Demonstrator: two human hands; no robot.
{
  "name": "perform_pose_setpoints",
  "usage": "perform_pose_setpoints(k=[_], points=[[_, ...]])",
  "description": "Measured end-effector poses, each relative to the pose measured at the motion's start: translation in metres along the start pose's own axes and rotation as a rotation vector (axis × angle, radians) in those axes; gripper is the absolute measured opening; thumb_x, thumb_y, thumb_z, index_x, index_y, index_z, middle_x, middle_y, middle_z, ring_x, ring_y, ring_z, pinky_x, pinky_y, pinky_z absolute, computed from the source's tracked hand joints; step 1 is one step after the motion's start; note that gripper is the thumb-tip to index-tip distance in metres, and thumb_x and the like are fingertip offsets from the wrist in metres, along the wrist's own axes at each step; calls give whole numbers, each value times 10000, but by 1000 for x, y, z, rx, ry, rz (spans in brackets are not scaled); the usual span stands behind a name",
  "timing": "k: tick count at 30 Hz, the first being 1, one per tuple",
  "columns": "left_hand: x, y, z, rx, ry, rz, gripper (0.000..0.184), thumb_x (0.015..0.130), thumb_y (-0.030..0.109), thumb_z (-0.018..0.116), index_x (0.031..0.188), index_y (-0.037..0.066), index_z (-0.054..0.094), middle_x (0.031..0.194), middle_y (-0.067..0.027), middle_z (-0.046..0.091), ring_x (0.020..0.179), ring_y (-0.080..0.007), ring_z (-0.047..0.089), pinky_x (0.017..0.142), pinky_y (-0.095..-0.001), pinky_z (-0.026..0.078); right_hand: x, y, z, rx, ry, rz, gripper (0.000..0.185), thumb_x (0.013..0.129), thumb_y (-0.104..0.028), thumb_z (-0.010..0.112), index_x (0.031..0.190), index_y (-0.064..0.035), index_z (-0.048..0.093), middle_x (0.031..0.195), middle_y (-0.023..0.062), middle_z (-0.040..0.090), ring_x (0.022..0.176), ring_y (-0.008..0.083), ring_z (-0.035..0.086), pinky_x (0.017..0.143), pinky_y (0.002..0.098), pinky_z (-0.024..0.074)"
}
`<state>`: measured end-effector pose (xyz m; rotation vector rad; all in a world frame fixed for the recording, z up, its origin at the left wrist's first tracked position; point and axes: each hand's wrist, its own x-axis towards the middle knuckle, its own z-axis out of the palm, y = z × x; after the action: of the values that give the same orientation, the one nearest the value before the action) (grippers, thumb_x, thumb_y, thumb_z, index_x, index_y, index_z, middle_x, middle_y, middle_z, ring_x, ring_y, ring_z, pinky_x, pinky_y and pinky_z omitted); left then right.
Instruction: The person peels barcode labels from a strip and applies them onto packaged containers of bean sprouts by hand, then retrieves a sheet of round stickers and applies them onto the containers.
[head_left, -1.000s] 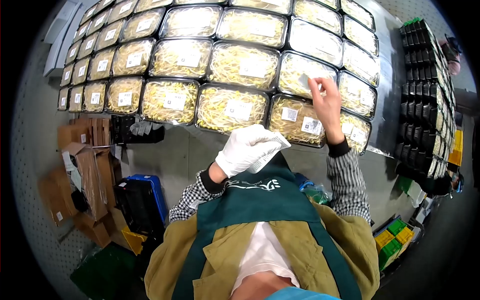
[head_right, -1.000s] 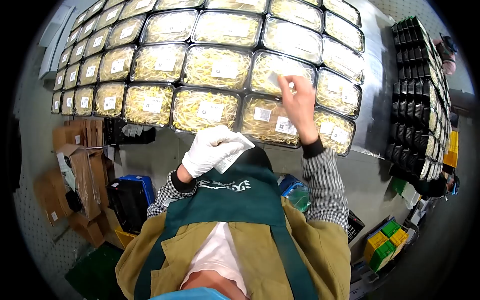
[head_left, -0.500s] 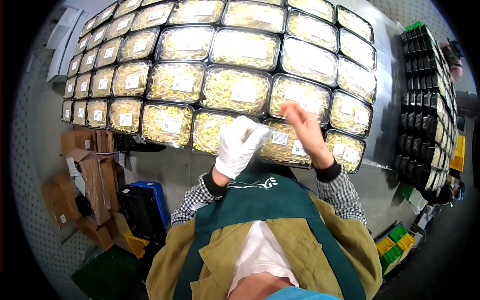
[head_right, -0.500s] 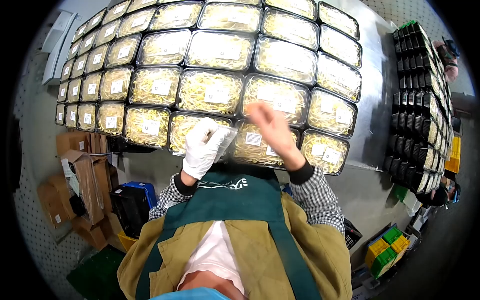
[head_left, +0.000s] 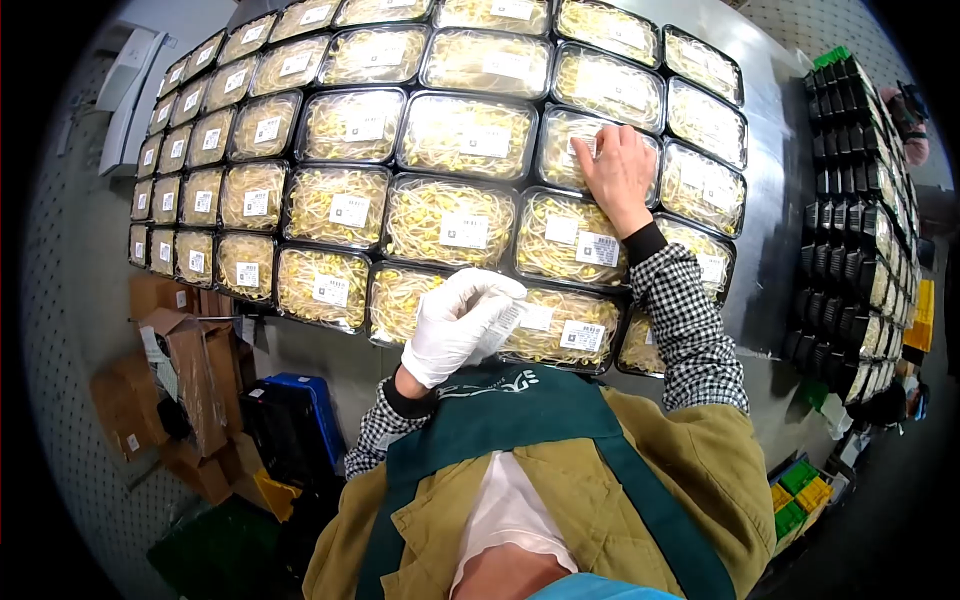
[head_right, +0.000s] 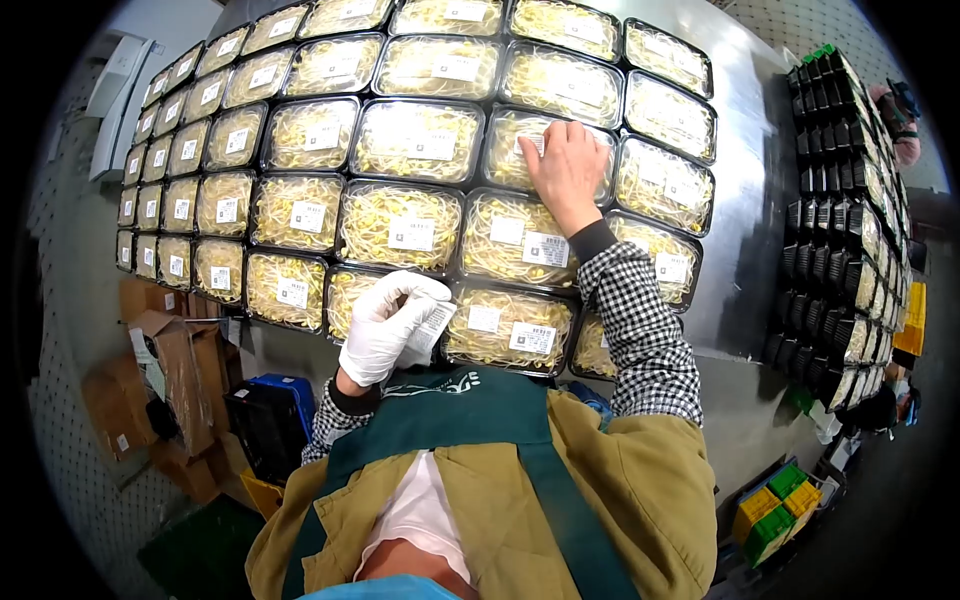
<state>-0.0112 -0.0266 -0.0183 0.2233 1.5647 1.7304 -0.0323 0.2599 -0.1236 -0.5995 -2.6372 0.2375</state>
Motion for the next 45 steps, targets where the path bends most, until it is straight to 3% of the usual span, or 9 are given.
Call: perform_pose_setpoints(k=[4,10,14,18,22,28,34,39,45], points=[[8,-10,0,145,146,138,70,878,54,634,910,2,667,817,-42,655,750,-87,612,676,-221,482,-7,-5,-17,140,48,39,333,831,-207,653,1103,-47,547,917,96,596,834,217,575,741,361,400],[21,-13,2,394,320,324,197,816,90,726,701,7,589,597,7,519,545,-60,445,492,-234,370,-66,-80,-102,1456,-1039,299,122,878,-127,663,966,-42,667,901,16,663,859,55,575,780,227,461],[19,-4,8,112,125,6,78,848,77,682,870,2,686,754,-11,650,684,-50,568,604,-200,448,3,-36,-74,1089,-590,449,175,922,-199,595,938,-42,672,814,-16,653,663,55,535,595,224,433],[10,15,3,94,-15,87,145,857,-17,611,996,-24,652,958,-75,669,893,-147,647,797,-253,502,105,49,24,242,193,-19,303,860,-347,629,847,-46,658,757,88,629,706,220,607,607,355,439],[3,21,-8,224,-9,152,179,836,-83,573,988,-12,637,1011,-107,639,860,-171,644,804,-263,490,107,36,47,-62,8,56,348,824,-442,630,922,-108,633,963,97,595,931,282,566,813,451,355],[13,16,-5,153,195,171,147,836,-57,601,959,0,657,894,-62,646,760,-106,608,698,-221,477,91,29,34,95,152,5,325,851,-338,641,1003,-59,570,975,111,594,856,241,580,710,414,425],[26,5,-3,511,480,328,307,848,79,694,609,20,509,586,-5,477,525,-59,423,479,-238,349,-11,-81,-83,1384,-1237,84,194,869,-196,678,1007,-60,669,915,28,665,851,101,602,781,266,485],[25,-1,-8,330,414,186,172,814,44,706,687,-3,600,621,-16,555,575,-77,504,531,-238,390,84,-16,-34,1243,-637,254,242,919,-264,605,1012,-43,640,903,17,650,855,97,599,798,267,491],[33,-6,-13,534,644,415,267,776,33,739,633,14,514,580,-30,464,538,-119,410,508,-281,341,56,-91,-59,1080,-1391,-539,382,890,-389,630,1077,-57,651,881,42,679,702,117,600,630,254,488]])
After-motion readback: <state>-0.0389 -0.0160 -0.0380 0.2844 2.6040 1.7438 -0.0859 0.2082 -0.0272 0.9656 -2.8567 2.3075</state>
